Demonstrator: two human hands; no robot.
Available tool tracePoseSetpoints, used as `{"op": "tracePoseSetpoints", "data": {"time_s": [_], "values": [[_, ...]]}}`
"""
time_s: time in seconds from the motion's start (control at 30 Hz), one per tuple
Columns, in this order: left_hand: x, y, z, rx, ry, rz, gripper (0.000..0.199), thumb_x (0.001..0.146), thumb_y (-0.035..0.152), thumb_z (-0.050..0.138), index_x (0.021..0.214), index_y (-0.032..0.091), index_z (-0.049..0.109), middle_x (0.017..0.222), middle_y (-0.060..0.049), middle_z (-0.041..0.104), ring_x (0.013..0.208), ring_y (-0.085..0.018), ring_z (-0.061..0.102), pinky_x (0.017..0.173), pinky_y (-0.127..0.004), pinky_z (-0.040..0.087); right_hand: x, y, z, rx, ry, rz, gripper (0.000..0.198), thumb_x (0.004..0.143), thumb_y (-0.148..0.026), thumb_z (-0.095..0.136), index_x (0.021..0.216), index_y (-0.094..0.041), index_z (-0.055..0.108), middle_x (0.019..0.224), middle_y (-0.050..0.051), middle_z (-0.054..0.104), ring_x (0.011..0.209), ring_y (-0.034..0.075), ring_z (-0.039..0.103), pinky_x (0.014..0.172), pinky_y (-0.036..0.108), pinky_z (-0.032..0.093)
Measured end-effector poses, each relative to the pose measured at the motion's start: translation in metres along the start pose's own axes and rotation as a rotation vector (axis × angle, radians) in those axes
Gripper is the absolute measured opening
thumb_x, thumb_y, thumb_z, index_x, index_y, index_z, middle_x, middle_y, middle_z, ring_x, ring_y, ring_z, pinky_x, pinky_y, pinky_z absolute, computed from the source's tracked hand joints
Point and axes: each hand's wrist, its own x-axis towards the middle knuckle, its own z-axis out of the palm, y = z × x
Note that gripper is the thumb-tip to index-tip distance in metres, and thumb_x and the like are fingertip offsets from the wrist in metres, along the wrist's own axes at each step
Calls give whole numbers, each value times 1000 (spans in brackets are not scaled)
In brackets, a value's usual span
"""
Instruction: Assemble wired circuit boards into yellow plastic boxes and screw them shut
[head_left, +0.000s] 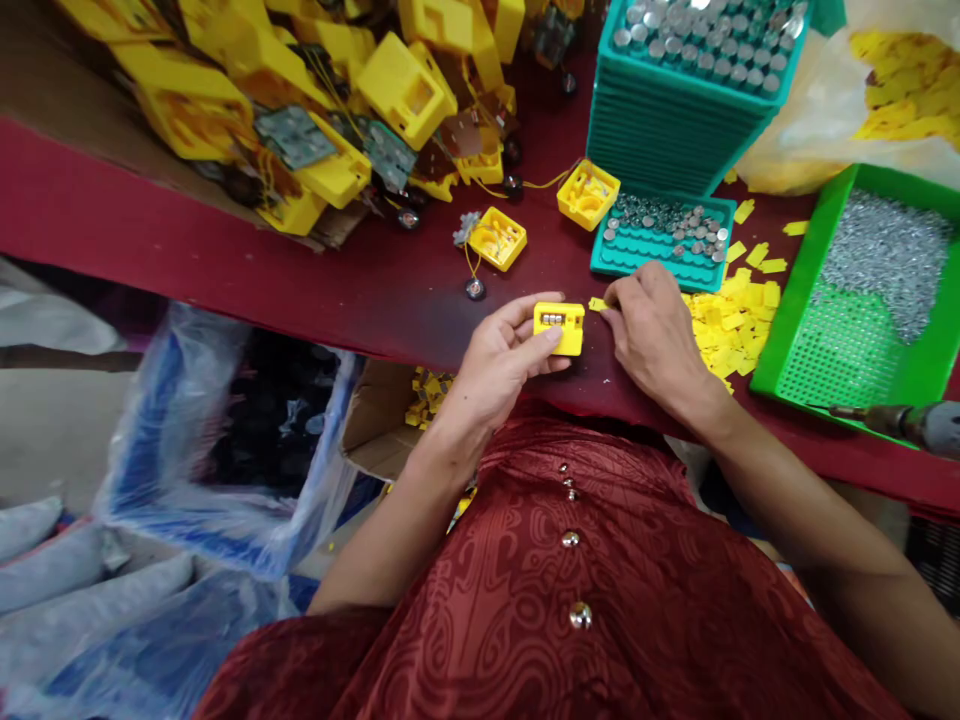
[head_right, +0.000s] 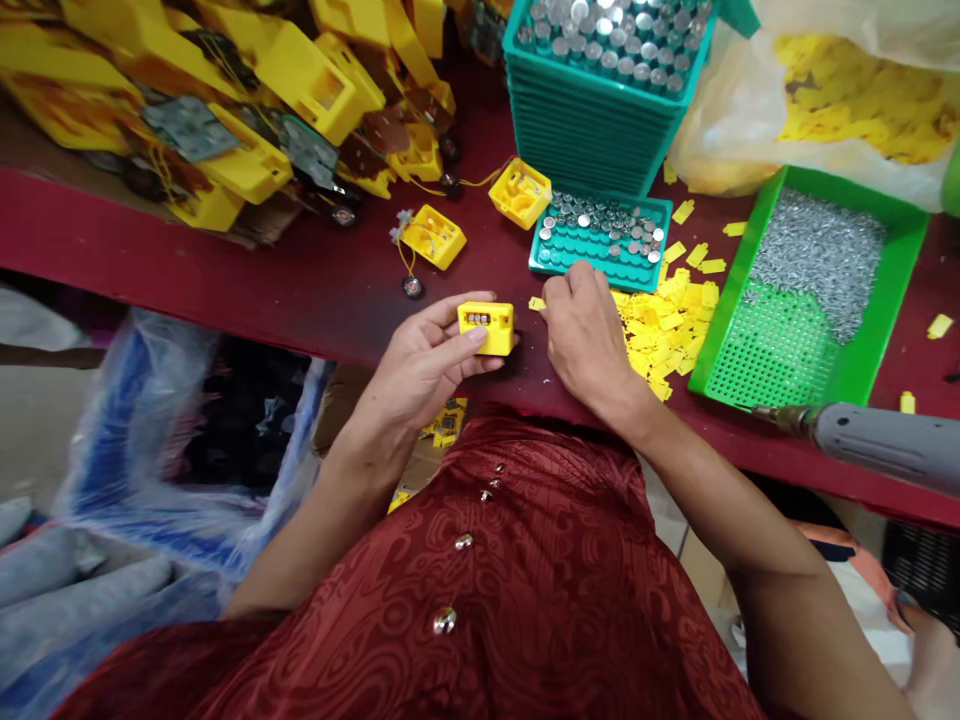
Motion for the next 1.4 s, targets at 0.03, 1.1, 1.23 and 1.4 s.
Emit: {"op": "tracePoseSetpoints", "data": {"time_s": [0.03, 1.1, 1.23, 1.4], "values": [[1, -1, -1, 4, -14, -5, 46, 79, 26, 91, 122, 21, 74, 112, -5, 82, 95, -17, 80, 77, -26, 68, -3, 3, -1, 23, 11, -39, 16, 103, -17, 53, 102, -17, 68, 114, 17, 66, 107, 31, 59, 92, 44, 50], [8, -25, 33, 315, -36, 212, 54, 89, 21, 71, 142, 15, 59, 135, -15, 79, 120, -22, 77, 98, -32, 63, -26, -4, -32, 992, 162, 266, 6, 85, -25, 74, 81, -20, 72, 73, -2, 71, 63, 10, 64, 61, 25, 49], [9, -26, 37, 284, -89, 161, 54, 90, 21, 69, 142, 14, 56, 137, -17, 77, 117, -21, 77, 92, -30, 63, -27, -3, -31, 971, 168, 269, 7, 85, -26, 74, 81, -20, 72, 73, -2, 71, 63, 10, 62, 62, 25, 49], [2, -25, 42, 502, -10, 253, 50, 92, 20, 66, 142, 17, 61, 126, -11, 79, 111, -22, 75, 93, -33, 60, -29, -6, -32, 886, 195, 237, 7, 86, -24, 72, 81, -20, 69, 73, -2, 68, 61, 9, 58, 64, 26, 49]]}}
